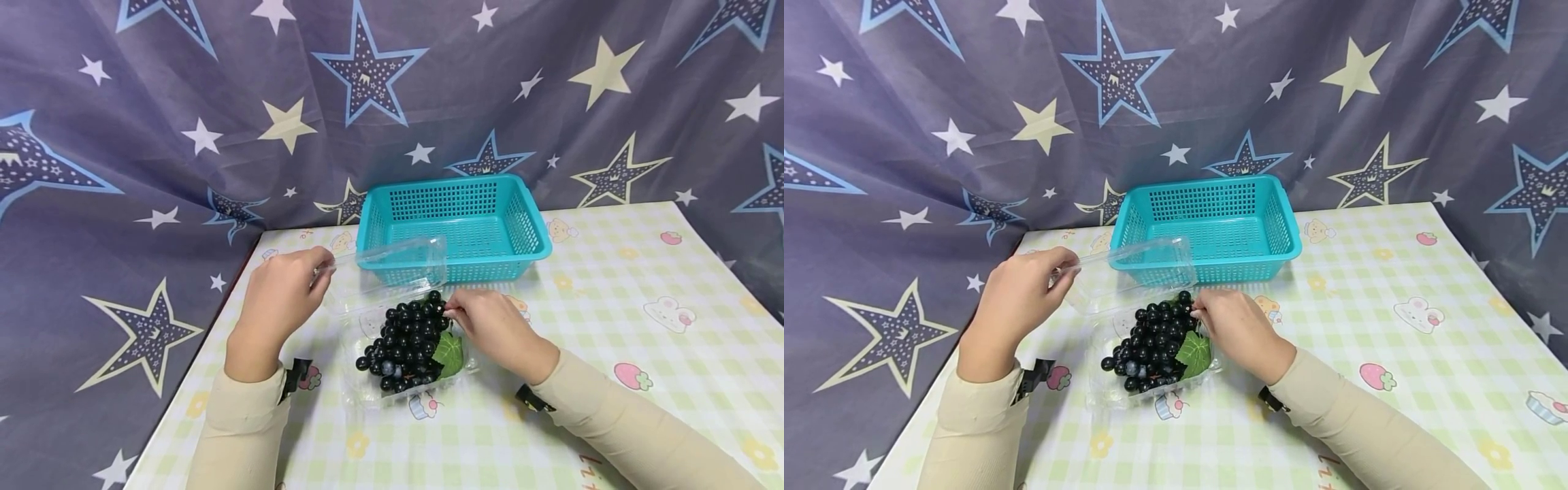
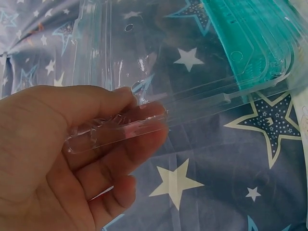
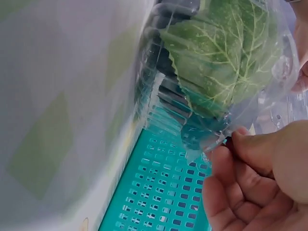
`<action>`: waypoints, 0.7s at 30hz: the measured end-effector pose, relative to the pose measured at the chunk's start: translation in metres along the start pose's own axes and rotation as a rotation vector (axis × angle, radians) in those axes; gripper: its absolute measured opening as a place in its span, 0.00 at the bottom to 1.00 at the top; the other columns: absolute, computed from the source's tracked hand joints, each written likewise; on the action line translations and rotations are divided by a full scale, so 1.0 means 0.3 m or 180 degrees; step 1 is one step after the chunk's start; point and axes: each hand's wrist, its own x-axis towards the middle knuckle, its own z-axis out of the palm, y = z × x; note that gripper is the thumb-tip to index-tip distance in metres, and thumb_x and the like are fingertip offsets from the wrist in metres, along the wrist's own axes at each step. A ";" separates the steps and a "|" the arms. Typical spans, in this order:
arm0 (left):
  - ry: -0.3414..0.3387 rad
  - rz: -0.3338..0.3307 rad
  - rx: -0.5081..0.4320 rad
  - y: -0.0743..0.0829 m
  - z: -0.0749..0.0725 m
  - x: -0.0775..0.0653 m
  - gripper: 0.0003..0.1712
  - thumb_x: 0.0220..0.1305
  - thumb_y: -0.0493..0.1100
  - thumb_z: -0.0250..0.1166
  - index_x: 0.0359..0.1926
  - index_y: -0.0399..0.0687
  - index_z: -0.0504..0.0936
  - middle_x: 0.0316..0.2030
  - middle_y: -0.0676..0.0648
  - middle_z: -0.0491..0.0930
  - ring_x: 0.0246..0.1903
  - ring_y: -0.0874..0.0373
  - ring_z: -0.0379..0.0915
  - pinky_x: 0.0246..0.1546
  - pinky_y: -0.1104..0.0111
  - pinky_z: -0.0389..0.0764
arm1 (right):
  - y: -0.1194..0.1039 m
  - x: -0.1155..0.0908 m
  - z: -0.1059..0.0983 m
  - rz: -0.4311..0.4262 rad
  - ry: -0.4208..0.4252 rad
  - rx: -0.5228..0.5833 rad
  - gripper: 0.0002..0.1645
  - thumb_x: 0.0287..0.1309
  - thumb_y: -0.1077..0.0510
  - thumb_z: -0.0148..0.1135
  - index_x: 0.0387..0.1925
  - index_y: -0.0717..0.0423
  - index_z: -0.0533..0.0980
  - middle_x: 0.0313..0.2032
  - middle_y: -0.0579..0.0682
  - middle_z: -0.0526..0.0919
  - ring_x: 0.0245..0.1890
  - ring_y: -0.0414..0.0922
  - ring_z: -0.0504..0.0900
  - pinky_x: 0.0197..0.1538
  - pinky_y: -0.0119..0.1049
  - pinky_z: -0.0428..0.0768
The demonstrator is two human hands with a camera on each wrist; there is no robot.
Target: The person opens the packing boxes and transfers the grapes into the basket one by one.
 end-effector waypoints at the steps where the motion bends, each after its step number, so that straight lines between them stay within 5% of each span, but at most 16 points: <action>1: -0.0007 -0.0003 -0.0001 0.000 0.000 0.000 0.04 0.62 0.44 0.59 0.34 0.60 0.80 0.25 0.60 0.78 0.18 0.61 0.70 0.20 0.59 0.72 | 0.000 0.000 0.000 -0.0048 0.0030 -0.0014 0.03 0.60 0.55 0.63 0.33 0.50 0.78 0.26 0.40 0.82 0.24 0.34 0.78 0.30 0.30 0.79; 9: -0.0005 0.0009 -0.0012 -0.003 0.001 -0.001 0.04 0.62 0.44 0.59 0.34 0.60 0.80 0.25 0.59 0.79 0.19 0.60 0.71 0.21 0.59 0.73 | -0.009 0.000 -0.006 -0.0160 0.0152 0.0054 0.03 0.63 0.56 0.59 0.36 0.50 0.73 0.23 0.40 0.79 0.17 0.31 0.69 0.23 0.25 0.72; 21: -0.0002 0.0032 -0.0016 -0.005 -0.007 -0.001 0.04 0.62 0.44 0.60 0.34 0.59 0.80 0.25 0.59 0.80 0.19 0.59 0.72 0.22 0.58 0.74 | -0.037 0.014 -0.028 -0.0217 0.0260 0.0614 0.03 0.64 0.59 0.58 0.39 0.51 0.73 0.29 0.41 0.82 0.25 0.33 0.78 0.28 0.25 0.75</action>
